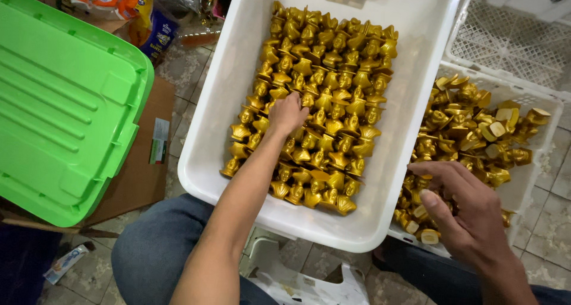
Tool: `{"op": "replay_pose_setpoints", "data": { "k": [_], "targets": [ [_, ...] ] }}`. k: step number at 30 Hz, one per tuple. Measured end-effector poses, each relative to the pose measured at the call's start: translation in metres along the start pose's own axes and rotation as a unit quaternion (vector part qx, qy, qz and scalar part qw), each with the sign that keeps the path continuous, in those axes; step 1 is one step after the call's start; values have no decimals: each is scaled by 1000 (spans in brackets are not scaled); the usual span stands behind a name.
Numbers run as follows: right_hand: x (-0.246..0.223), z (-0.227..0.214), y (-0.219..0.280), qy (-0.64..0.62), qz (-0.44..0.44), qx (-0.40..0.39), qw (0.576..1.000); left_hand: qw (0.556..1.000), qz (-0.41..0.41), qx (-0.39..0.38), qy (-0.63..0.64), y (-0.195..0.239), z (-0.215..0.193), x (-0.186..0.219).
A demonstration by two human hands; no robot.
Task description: The person transfers gold-wrapped items from a white crate into a white bin, arranging them in neat rows. The person uses both hands to pick up and place the items, ensuring they are organized within the bin.
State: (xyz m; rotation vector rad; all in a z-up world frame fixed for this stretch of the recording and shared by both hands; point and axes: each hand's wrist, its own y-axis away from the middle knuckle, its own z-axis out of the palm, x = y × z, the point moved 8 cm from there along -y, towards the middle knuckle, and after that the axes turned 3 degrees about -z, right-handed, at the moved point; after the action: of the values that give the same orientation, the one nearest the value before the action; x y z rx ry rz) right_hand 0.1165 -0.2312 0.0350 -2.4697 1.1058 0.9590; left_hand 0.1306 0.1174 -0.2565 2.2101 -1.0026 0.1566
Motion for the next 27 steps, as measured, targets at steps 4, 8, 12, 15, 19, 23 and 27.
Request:
{"op": "replay_pose_setpoints", "data": {
  "k": [4,8,12,15,19,23,27],
  "targets": [
    [3,1,1,1,7,2,1000,997,41,70,-15,11,-1,9],
    [5,0,2,14,3,1,1000,990,67,122,3,17,-5,12],
    [0,-2,3,13,-23,8,1000,995,47,78,51,2,5,-2],
    [3,-2,2,21,-4,6,1000,996,21,7,90,6,-2,-4],
    [2,-4,3,19,-3,7,1000,993,-14,-12,114,11,-21,-3],
    [6,-6,3,27,-8,10,1000,991,-49,-39,122,9,-28,-4],
    [9,-9,2,39,1,18,999,987,-45,-57,140,4,-27,-6]
  ]
}}
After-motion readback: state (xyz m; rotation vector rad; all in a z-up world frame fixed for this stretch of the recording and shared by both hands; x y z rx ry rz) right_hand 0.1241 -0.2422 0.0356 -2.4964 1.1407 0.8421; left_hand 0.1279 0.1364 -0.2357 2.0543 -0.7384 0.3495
